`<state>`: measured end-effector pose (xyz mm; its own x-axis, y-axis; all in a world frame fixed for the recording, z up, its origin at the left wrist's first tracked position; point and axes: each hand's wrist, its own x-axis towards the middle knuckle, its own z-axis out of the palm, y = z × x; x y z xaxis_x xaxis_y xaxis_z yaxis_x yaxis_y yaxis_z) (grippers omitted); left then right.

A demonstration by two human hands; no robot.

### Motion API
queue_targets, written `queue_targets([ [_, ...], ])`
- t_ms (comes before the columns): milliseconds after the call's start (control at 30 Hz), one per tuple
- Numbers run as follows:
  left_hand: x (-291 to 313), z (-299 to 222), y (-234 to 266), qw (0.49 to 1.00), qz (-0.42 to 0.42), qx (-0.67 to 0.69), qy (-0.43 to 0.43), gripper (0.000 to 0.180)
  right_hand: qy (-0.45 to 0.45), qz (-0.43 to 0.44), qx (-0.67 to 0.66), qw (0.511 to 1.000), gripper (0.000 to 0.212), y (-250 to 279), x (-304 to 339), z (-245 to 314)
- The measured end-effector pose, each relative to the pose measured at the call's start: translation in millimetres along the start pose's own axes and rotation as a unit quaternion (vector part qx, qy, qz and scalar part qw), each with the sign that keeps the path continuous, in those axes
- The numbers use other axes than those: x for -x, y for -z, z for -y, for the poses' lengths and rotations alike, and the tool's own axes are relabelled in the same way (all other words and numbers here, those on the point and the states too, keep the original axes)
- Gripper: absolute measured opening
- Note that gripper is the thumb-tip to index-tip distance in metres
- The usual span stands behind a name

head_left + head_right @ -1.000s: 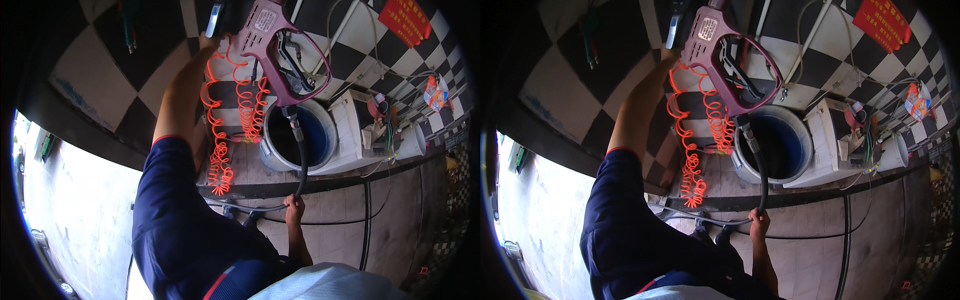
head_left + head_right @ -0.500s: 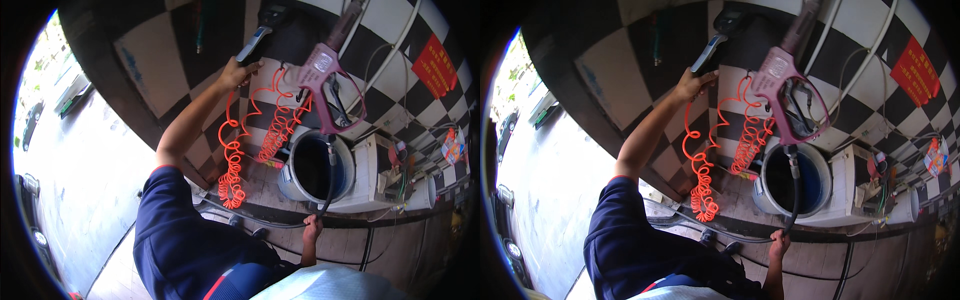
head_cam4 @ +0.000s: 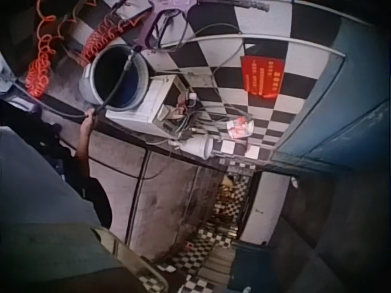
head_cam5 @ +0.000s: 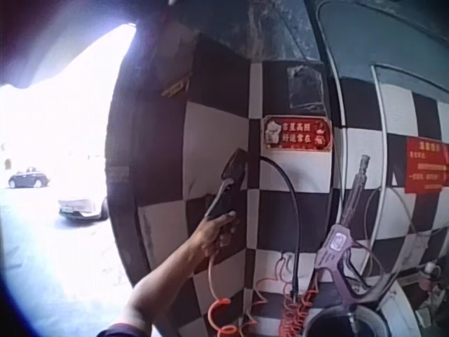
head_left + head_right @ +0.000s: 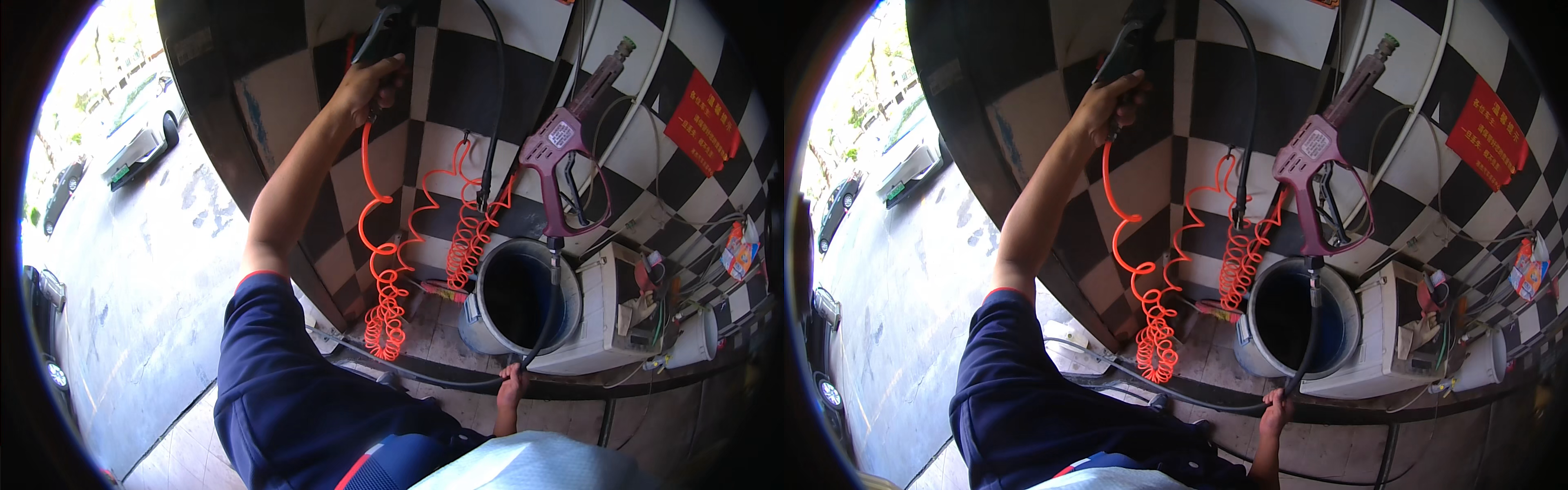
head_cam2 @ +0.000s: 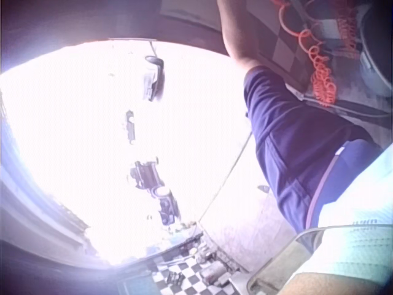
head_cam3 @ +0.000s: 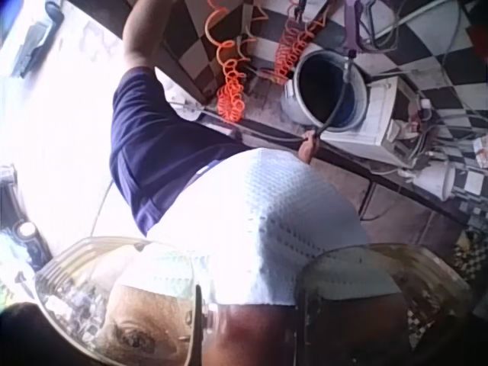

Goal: The person uses a digital tire inflator to check and inflate the tires of a silver car. They attach the inflator to each tire valve, monitor the pressure on the device, and then move to the next tire. The task includes walking between tires and handling the inflator and hose.

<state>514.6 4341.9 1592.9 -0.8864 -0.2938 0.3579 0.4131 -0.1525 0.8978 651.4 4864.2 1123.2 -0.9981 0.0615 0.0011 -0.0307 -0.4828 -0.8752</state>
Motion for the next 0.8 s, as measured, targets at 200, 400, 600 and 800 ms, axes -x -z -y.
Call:
queue_targets([
  [200, -14.8, -1.5, 10.0, 0.998, 0.003, 0.061, 0.032, 0.028, -0.014, 0.024, 0.005, 1.0, 0.015, -2.5, -5.2, -1.5],
  [400, -39.8, -16.9, 16.3, 0.965, 0.06, 0.199, 0.158, 0.03, -0.019, 0.042, 0.024, 0.999, 0.016, -18.4, -5.8, 0.8],
  [600, -43.9, -2.2, 42.0, 0.956, 0.066, 0.195, 0.207, 0.033, -0.025, 0.047, 0.004, 0.999, 0.019, -25.9, -9.3, -1.6],
  [800, -27.1, 2.3, 62.6, 0.965, -0.009, -0.261, 0.016, 0.029, -0.04, 0.071, 0.0, 0.997, 0.017, -29.0, -9.1, -7.5],
])
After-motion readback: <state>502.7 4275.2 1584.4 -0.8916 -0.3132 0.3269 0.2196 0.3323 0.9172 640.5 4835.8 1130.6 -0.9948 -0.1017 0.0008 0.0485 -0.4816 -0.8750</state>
